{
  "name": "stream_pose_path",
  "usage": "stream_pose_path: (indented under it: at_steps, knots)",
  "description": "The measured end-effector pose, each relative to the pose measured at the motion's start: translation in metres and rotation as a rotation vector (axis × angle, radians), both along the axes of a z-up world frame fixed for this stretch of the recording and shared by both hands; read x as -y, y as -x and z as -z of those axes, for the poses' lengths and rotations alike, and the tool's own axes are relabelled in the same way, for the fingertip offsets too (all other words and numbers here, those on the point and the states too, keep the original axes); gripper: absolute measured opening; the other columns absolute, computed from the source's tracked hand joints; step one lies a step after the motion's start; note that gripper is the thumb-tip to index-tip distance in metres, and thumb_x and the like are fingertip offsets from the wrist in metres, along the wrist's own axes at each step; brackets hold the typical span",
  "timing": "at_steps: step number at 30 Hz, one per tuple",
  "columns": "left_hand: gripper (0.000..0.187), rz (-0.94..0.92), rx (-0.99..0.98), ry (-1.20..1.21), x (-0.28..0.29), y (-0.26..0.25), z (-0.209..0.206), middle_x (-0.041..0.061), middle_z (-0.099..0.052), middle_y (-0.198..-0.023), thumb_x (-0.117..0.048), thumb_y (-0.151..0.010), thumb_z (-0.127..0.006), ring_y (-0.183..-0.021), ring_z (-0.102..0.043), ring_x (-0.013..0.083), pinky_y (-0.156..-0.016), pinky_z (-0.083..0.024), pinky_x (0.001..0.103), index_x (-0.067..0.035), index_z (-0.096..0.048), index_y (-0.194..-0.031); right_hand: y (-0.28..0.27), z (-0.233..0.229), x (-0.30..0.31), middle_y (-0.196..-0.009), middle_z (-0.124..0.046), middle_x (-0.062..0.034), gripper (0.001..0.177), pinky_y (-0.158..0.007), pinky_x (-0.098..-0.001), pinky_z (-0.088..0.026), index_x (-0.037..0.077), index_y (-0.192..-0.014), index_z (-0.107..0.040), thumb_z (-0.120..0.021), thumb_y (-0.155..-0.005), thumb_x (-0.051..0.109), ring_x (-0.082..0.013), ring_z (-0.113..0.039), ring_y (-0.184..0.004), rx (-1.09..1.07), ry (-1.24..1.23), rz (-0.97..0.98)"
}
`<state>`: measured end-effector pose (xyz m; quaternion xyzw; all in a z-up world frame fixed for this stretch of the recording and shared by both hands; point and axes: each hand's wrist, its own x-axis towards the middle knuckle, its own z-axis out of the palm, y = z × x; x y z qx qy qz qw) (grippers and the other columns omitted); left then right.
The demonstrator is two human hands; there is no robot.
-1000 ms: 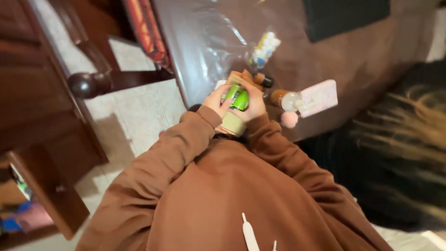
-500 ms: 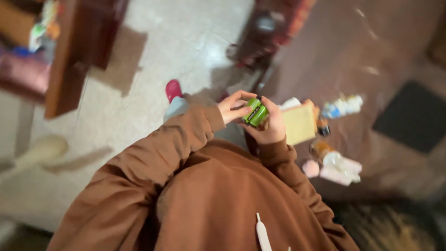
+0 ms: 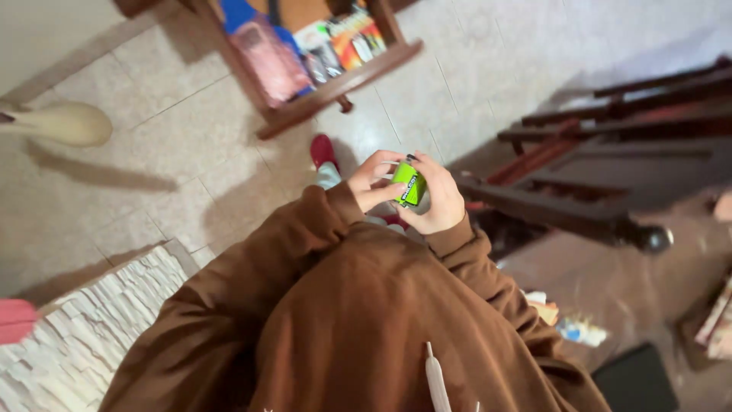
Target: The recorder takes various objects out of a drawer, places them on a table, and then returns them to the drawer.
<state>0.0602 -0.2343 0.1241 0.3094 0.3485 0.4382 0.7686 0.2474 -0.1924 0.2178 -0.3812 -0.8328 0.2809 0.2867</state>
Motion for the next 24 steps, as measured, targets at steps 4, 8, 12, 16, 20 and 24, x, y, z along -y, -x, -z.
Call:
stream_pose_path:
  at_steps: [4,8,12,16,20,24]
  knots:
    - [0.056,-0.11,-0.021,-0.023,-0.025,0.073,-0.002,0.013,-0.06,-0.137,-0.014,-0.099,-0.069,-0.123,-0.062,0.0216,-0.103,-0.055,0.037,-0.01,-0.038,-0.147,0.068,0.014,-0.05,-0.135,-0.063,-0.0221,0.074,-0.107,-0.043,-0.053,0.001,-0.136,-0.054,-0.091,-0.074,0.016,-0.0382,-0.063,-0.127,-0.052,0.012,-0.169]
    - [0.064,-0.226,0.099,0.018,-0.04,0.123,0.01,0.015,-0.056,-0.141,-0.012,-0.1,-0.069,-0.127,-0.057,0.0226,-0.107,-0.051,0.039,-0.011,-0.035,-0.154,0.127,0.009,-0.086,-0.134,-0.064,-0.0203,0.074,-0.106,-0.0417,-0.054,0.001,-0.135,-0.055,-0.093,-0.074,0.017,-0.0371,-0.064,-0.125,-0.025,0.051,-0.245]
    - [0.065,-0.337,0.122,0.1,-0.048,0.152,0.013,0.009,-0.047,-0.152,-0.02,-0.1,-0.063,-0.132,-0.054,0.0209,-0.102,-0.051,0.041,-0.018,-0.027,-0.154,0.163,0.014,-0.128,-0.129,-0.065,-0.0203,0.075,-0.101,-0.0422,-0.054,0.001,-0.134,-0.056,-0.095,-0.073,0.02,-0.0374,-0.065,-0.119,0.029,0.06,-0.322]
    - [0.061,-0.454,0.062,0.186,-0.033,0.161,0.055,0.011,-0.046,-0.154,-0.021,-0.102,-0.062,-0.133,-0.055,0.0226,-0.107,-0.049,0.043,-0.017,-0.031,-0.155,0.189,0.048,-0.187,-0.127,-0.064,-0.021,0.076,-0.1,-0.0432,-0.053,0.0,-0.135,-0.056,-0.094,-0.072,0.021,-0.0388,-0.064,-0.117,0.091,0.041,-0.405]
    - [0.052,-0.56,-0.065,0.193,-0.023,0.16,0.071,0.016,-0.056,-0.144,-0.015,-0.102,-0.063,-0.126,-0.061,0.0251,-0.104,-0.051,0.04,-0.007,-0.04,-0.148,0.222,0.093,-0.246,-0.128,-0.063,-0.0191,0.074,-0.103,-0.0445,-0.051,0.004,-0.135,-0.057,-0.093,-0.072,0.02,-0.0402,-0.061,-0.12,0.316,0.035,-0.505]
    - [0.042,-0.691,-0.258,0.122,-0.021,0.157,0.062,0.017,-0.066,-0.128,-0.011,-0.101,-0.065,-0.122,-0.063,0.0233,-0.106,-0.051,0.035,-0.001,-0.051,-0.14,0.25,0.116,-0.277,-0.13,-0.061,-0.0181,0.077,-0.1,-0.0465,-0.049,0.007,-0.137,-0.055,-0.092,-0.072,0.024,-0.0413,-0.057,-0.122,0.581,0.032,-0.651]
